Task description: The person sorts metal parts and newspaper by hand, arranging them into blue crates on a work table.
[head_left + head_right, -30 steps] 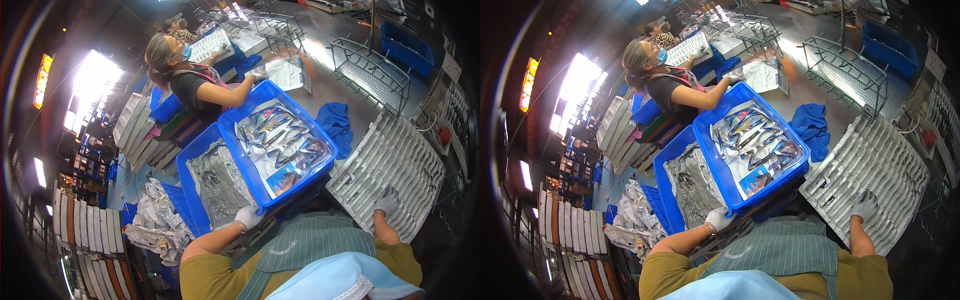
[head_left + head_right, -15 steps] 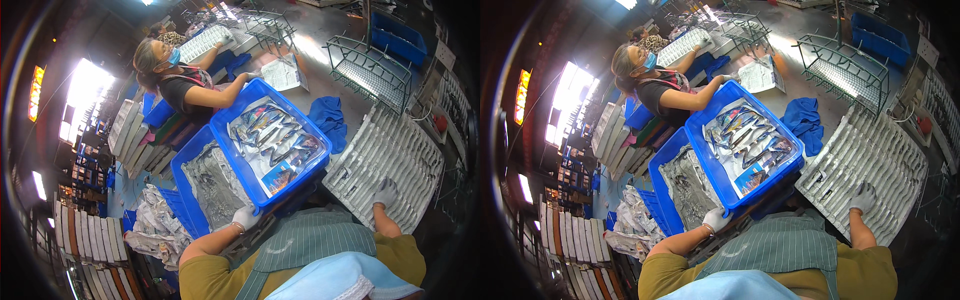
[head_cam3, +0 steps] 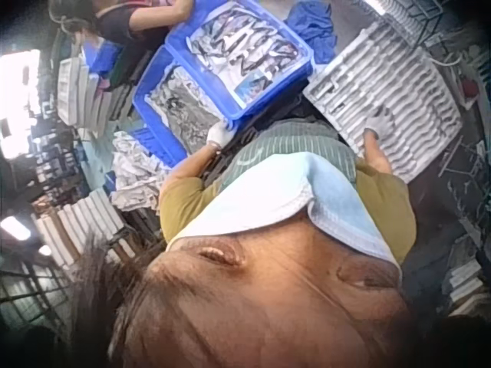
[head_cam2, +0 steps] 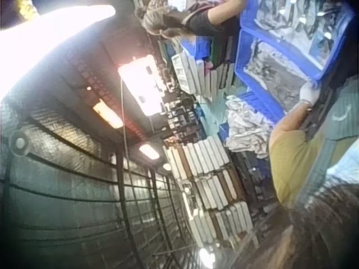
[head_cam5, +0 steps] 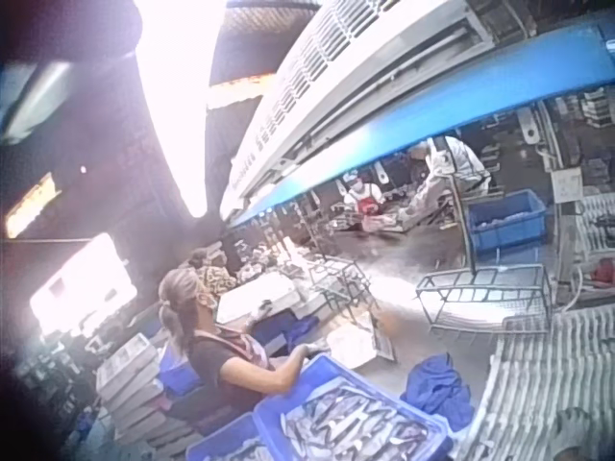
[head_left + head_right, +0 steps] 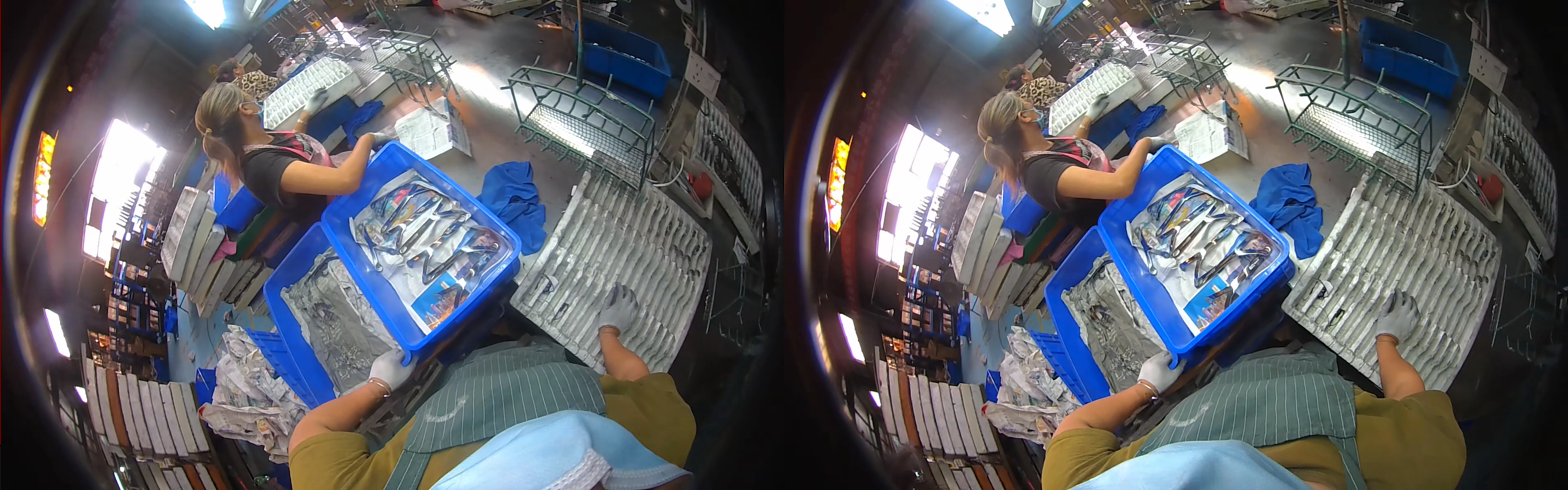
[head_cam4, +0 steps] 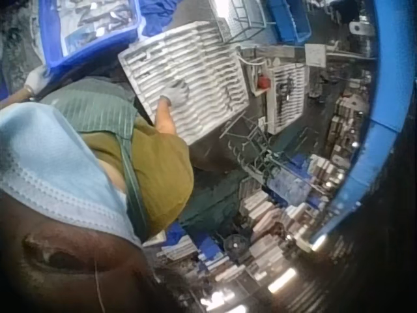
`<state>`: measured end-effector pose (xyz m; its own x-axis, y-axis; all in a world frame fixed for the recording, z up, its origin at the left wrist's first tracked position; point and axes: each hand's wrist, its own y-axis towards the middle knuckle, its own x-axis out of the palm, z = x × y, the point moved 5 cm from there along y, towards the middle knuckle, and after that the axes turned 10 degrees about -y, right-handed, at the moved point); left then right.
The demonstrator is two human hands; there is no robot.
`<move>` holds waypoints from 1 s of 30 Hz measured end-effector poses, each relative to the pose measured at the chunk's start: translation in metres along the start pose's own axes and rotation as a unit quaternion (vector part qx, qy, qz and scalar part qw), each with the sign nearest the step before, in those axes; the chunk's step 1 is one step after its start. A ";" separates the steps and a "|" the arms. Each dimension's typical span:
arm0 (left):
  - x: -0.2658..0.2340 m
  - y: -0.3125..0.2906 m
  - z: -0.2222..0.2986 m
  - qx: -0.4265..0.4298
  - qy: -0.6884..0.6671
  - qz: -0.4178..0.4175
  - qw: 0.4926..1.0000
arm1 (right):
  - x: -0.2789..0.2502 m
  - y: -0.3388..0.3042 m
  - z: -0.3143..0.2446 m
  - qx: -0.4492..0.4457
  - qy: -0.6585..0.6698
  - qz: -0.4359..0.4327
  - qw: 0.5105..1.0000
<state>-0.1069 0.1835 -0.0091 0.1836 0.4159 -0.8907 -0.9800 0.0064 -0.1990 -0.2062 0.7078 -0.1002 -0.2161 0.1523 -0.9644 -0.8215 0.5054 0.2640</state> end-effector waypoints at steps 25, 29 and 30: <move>-0.002 0.000 0.001 -0.005 0.006 -0.005 1.000 | -0.006 0.000 0.000 -0.004 -0.002 0.009 1.000; 0.000 0.000 -0.001 -0.014 0.006 -0.011 1.000 | -0.006 0.001 0.001 -0.006 0.002 0.009 1.000; 0.001 0.000 -0.002 -0.015 0.006 -0.010 1.000 | -0.005 0.001 0.001 -0.009 0.004 0.015 1.000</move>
<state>-0.1063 0.1820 -0.0111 0.2048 0.4045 -0.8913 -0.9734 -0.0118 -0.2290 -0.2058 0.7083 -0.0955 -0.2453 0.1599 -0.9562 -0.8240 0.4853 0.2925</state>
